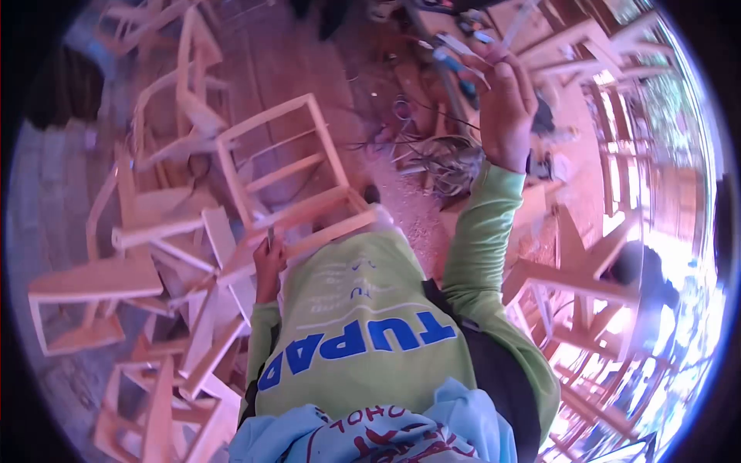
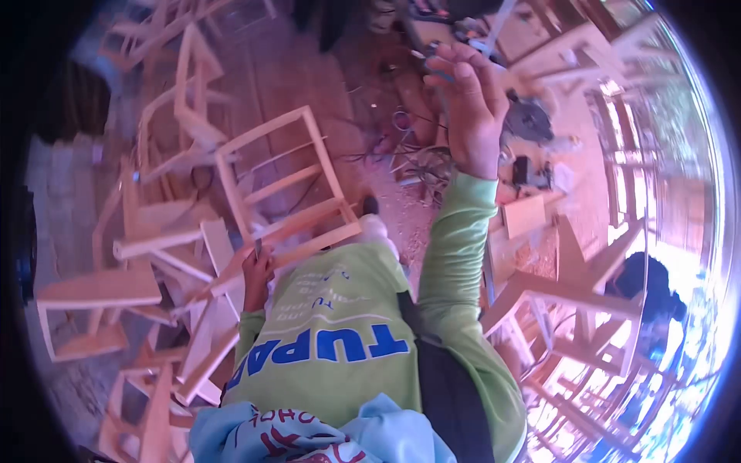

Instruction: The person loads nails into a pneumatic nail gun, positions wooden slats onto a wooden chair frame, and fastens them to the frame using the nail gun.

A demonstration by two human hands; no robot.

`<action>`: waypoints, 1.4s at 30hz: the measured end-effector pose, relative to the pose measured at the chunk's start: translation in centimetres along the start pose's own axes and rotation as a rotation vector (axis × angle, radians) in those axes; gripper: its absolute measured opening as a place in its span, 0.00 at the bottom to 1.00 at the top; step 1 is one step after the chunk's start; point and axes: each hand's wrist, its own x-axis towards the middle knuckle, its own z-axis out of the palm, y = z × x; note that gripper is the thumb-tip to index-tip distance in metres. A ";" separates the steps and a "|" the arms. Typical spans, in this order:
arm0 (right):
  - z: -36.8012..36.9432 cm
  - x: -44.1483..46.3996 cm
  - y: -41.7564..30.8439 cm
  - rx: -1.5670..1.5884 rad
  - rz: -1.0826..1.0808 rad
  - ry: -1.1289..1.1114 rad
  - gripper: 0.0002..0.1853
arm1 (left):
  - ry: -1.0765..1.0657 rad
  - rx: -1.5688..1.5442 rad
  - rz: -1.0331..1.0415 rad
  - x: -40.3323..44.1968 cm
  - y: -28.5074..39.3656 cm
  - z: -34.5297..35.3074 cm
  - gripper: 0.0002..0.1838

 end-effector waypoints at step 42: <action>-18.2 40.6 49.5 -0.169 0.664 0.131 0.14 | 0.928 -0.207 -0.135 2.8 -1.4 6.1 0.08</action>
